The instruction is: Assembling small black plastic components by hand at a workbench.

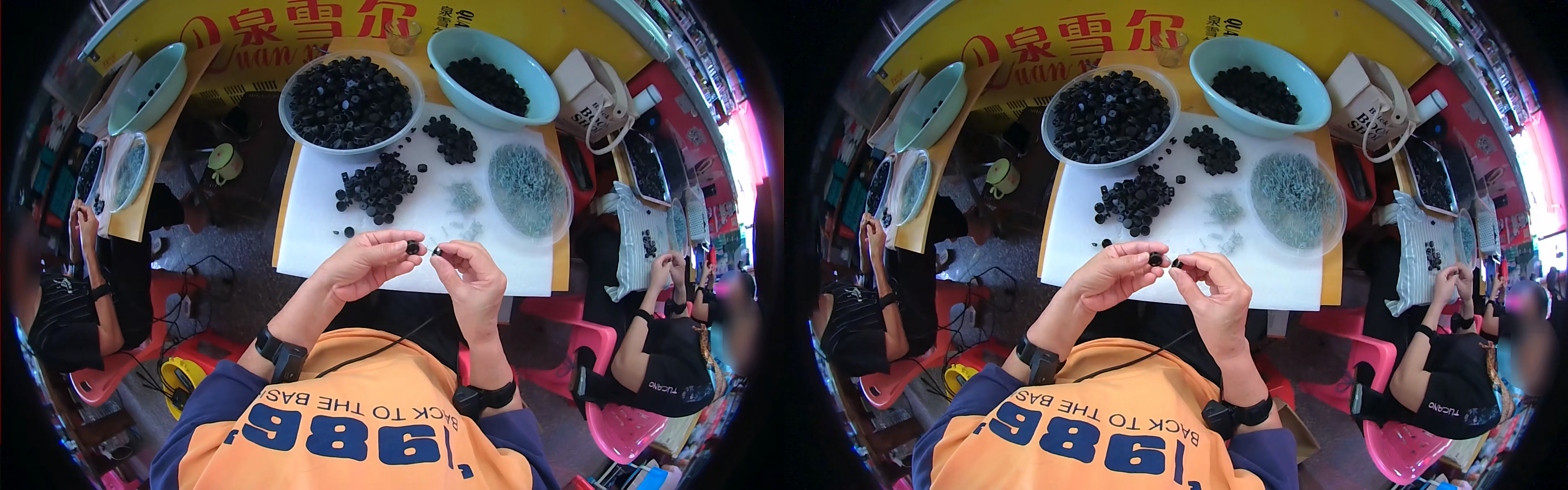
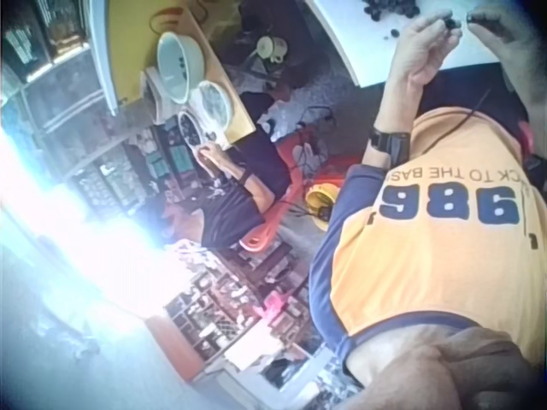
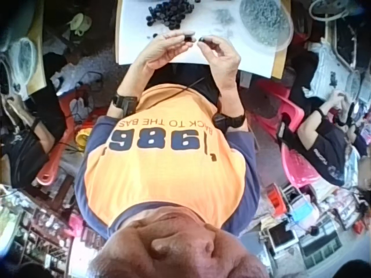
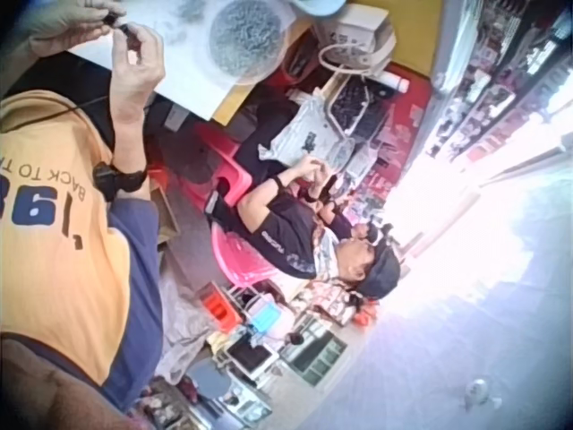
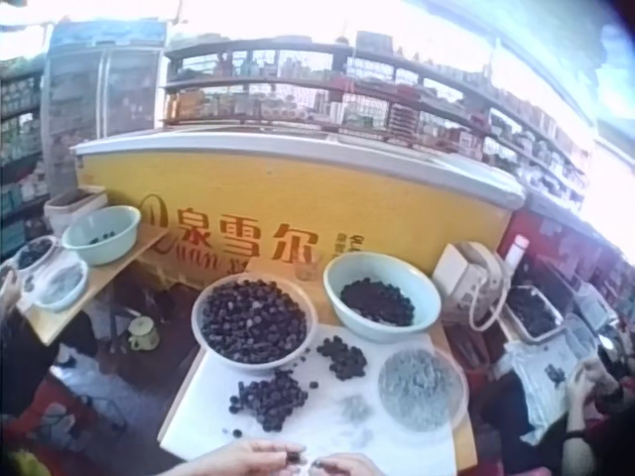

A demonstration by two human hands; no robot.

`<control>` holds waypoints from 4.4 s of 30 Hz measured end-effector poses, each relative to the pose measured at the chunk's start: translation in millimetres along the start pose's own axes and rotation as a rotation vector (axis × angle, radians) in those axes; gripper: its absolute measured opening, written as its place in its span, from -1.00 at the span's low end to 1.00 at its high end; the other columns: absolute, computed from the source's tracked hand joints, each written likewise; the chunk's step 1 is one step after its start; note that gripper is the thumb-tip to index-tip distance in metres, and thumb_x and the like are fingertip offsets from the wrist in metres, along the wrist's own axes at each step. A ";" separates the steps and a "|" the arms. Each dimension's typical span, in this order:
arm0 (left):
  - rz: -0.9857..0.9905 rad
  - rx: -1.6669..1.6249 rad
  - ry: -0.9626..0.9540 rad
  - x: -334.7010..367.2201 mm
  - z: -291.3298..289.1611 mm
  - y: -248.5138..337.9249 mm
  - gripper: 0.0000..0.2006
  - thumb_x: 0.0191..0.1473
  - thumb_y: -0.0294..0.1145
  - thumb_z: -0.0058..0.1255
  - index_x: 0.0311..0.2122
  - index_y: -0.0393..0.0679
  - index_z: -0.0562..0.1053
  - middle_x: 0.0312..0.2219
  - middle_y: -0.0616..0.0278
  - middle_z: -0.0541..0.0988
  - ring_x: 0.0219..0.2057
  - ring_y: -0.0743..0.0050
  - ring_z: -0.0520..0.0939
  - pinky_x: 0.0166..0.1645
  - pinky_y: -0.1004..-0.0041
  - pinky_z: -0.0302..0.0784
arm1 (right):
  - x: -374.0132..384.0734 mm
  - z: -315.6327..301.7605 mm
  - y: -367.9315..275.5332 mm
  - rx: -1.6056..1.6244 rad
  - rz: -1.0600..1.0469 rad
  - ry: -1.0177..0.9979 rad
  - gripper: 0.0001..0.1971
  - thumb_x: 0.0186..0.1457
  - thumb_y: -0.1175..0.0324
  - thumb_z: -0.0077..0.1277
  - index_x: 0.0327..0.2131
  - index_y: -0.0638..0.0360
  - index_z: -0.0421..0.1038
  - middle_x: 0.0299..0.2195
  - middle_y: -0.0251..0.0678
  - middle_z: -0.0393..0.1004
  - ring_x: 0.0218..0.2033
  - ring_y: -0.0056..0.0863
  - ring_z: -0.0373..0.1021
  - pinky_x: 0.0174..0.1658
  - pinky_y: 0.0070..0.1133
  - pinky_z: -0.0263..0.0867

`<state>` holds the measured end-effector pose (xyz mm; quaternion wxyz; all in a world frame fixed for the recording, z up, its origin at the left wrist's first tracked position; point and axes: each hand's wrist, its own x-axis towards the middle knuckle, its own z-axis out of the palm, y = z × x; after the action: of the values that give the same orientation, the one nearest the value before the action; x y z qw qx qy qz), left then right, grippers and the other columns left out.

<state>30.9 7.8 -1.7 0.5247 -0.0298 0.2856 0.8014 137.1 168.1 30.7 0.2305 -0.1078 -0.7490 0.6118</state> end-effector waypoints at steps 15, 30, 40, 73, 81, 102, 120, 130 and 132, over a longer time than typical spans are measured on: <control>0.050 0.011 -0.001 3.3 -9.8 -7.4 -0.79 0.10 -0.52 0.08 -0.12 -0.24 0.49 -0.28 0.18 0.58 -0.23 0.49 0.61 -0.08 0.56 0.58 | 6.2 6.7 -8.7 -0.144 -0.030 -0.055 -0.82 -0.10 0.57 0.24 -0.33 0.29 0.55 -0.39 -0.29 0.53 -0.46 -0.62 0.45 -0.38 -0.69 0.39; 0.164 0.194 0.009 2.6 -10.8 -11.8 -0.76 0.05 -0.57 0.12 -0.12 -0.28 0.52 -0.25 0.13 0.60 -0.23 0.45 0.62 -0.06 0.50 0.57 | 2.5 6.4 -2.0 -0.193 -0.077 -0.078 -0.81 -0.10 0.58 0.25 -0.33 0.28 0.54 -0.39 -0.27 0.53 -0.49 -0.61 0.45 -0.41 -0.68 0.39; 0.099 0.157 0.007 -0.1 -7.5 -10.2 -0.81 0.08 -0.50 0.12 -0.17 -0.29 0.51 -0.33 0.19 0.60 -0.31 0.52 0.62 -0.16 0.56 0.58 | 1.2 4.4 -6.1 -0.185 -0.082 -0.083 -0.83 -0.10 0.58 0.24 -0.34 0.27 0.54 -0.40 -0.28 0.53 -0.50 -0.61 0.44 -0.41 -0.68 0.37; 0.079 0.201 -0.044 -0.6 -16.2 -12.7 -0.75 0.00 -0.53 0.19 -0.17 -0.27 0.49 -0.26 0.16 0.59 -0.24 0.44 0.62 -0.11 0.43 0.59 | 7.1 -2.1 -2.2 -0.146 -0.059 -0.292 -0.60 -0.15 0.46 0.30 -0.14 0.17 0.53 -0.37 -0.38 0.44 -0.53 -0.68 0.25 -0.41 -0.69 0.27; -0.009 0.111 -0.132 0.0 -15.4 -11.3 -0.56 -0.01 -0.50 0.21 -0.01 -0.22 0.33 -0.25 0.16 0.58 -0.27 0.52 0.62 -0.17 0.54 0.59 | 6.3 -5.5 5.7 -0.042 0.070 -0.392 -0.64 -0.15 0.40 0.31 -0.18 0.13 0.57 -0.34 -0.41 0.42 -0.50 -0.68 0.22 -0.38 -0.71 0.24; -0.026 0.103 -0.146 -3.6 -12.0 -10.3 -0.52 -0.04 -0.56 0.22 0.01 -0.27 0.32 -0.35 0.25 0.59 -0.33 0.54 0.63 -0.17 0.55 0.57 | 7.5 -4.0 3.1 -0.081 -0.056 -0.396 -0.77 -0.11 0.42 0.28 -0.31 0.20 0.57 -0.36 -0.39 0.44 -0.50 -0.67 0.30 -0.40 -0.66 0.28; -0.015 0.313 -0.129 -5.1 -7.3 -3.8 -0.52 0.00 -0.56 0.18 0.04 -0.36 0.31 -0.42 0.30 0.56 -0.37 0.62 0.57 -0.22 0.64 0.49 | -0.3 1.5 25.4 -0.392 -0.535 -0.336 -0.70 -0.13 0.52 0.24 -0.24 0.23 0.46 -0.29 -0.25 0.41 -0.32 -0.35 0.43 -0.28 -0.50 0.41; 0.063 0.378 -0.006 -6.4 4.5 5.8 -0.56 0.24 -0.29 -0.07 0.14 -0.29 0.23 -0.27 0.11 0.55 -0.33 0.55 0.58 -0.18 0.56 0.53 | -1.2 -12.8 28.5 0.424 0.134 -0.272 -0.85 0.04 0.55 0.12 -0.27 0.36 0.47 -0.26 -0.34 0.39 -0.34 -0.66 0.30 -0.25 -0.70 0.25; 0.068 0.372 -0.012 -7.0 -3.0 6.4 -0.59 0.25 -0.29 -0.09 0.12 -0.29 0.25 -0.28 0.11 0.55 -0.33 0.55 0.58 -0.19 0.56 0.53 | 0.5 -16.7 23.5 0.671 0.199 -0.275 -0.84 0.11 0.47 0.10 -0.27 0.37 0.47 -0.25 -0.32 0.39 -0.36 -0.64 0.27 -0.23 -0.66 0.22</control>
<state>27.7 -1.3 1.0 0.4956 0.0823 0.4265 0.7521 141.8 188.2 10.6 0.0896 -0.0154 -0.5167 0.8513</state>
